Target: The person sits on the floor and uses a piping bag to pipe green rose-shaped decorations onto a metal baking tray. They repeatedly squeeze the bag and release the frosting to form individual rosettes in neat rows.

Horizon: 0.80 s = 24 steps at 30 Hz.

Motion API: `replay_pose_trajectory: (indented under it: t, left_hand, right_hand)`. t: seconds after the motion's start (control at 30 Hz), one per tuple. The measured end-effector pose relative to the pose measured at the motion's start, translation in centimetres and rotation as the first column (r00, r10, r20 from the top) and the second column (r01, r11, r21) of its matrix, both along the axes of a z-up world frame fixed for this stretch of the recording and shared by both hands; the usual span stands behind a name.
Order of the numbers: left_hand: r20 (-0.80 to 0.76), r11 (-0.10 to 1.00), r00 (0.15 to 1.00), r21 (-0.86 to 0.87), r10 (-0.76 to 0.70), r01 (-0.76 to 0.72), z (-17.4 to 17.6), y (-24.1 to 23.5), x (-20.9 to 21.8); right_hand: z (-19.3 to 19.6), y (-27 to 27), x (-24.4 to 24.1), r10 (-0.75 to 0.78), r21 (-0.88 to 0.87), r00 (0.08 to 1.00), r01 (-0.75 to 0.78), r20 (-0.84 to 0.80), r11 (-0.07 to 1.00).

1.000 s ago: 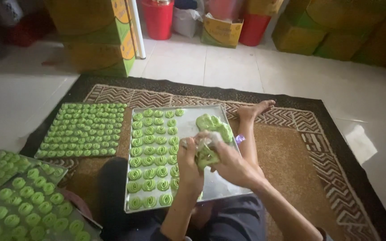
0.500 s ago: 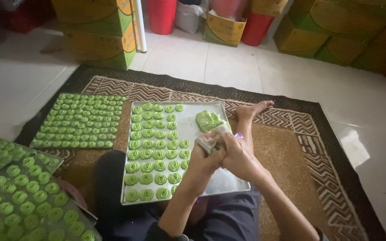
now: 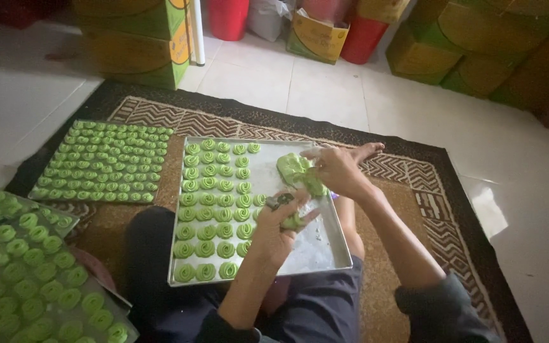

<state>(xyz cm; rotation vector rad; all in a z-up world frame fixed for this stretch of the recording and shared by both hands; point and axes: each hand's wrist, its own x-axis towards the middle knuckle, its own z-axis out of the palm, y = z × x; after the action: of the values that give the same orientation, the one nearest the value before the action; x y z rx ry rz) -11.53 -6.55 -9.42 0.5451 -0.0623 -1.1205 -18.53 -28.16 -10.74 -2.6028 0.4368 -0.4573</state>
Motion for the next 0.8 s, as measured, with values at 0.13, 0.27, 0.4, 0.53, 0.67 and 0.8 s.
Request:
replay_pose_trajectory:
  t: [0.13, 0.27, 0.4, 0.53, 0.67, 0.8]
  left_hand:
    - [-0.115, 0.999, 0.993, -0.033, 0.034, -0.038, 4.0, 2.6, -0.7]
    - [-0.021, 0.955, 0.965, 0.14, -0.262, 0.262, 3.7, 4.2, -2.5]
    - [-0.226, 0.95, 0.928, 0.031, -0.297, 0.311, -1.4, 1.6, -6.0]
    - [-0.125, 0.906, 0.903, 0.05, -0.411, 0.419, -2.6, 2.3, -6.8]
    - [-0.208, 0.926, 0.921, 0.116, -0.33, 0.359, -4.2, 1.6, -7.7]
    - [-0.184, 0.927, 0.92, 0.084, -0.346, 0.365, -5.6, 1.3, -8.2]
  right_hand:
    - [-3.3, -2.9, 4.9, -0.105, -0.314, 0.974, 0.038, -0.199, 0.949]
    - [-2.4, -1.5, 7.6, -0.166, -0.226, 0.835, 0.052, -0.525, 0.973]
    - [-4.1, -2.6, 8.2, -0.138, -0.235, 0.899, 0.04, -0.417, 0.971]
    - [-2.5, -1.2, 8.2, -0.184, -0.125, 0.907, 0.147, -0.378, 0.981]
    - [0.3, 0.3, 6.9, -0.29, 0.171, 0.907, 0.352, -0.307, 0.92]
    - [2.4, 1.0, 5.4, -0.3, 0.348, 0.945, 0.326, -0.126, 0.879]
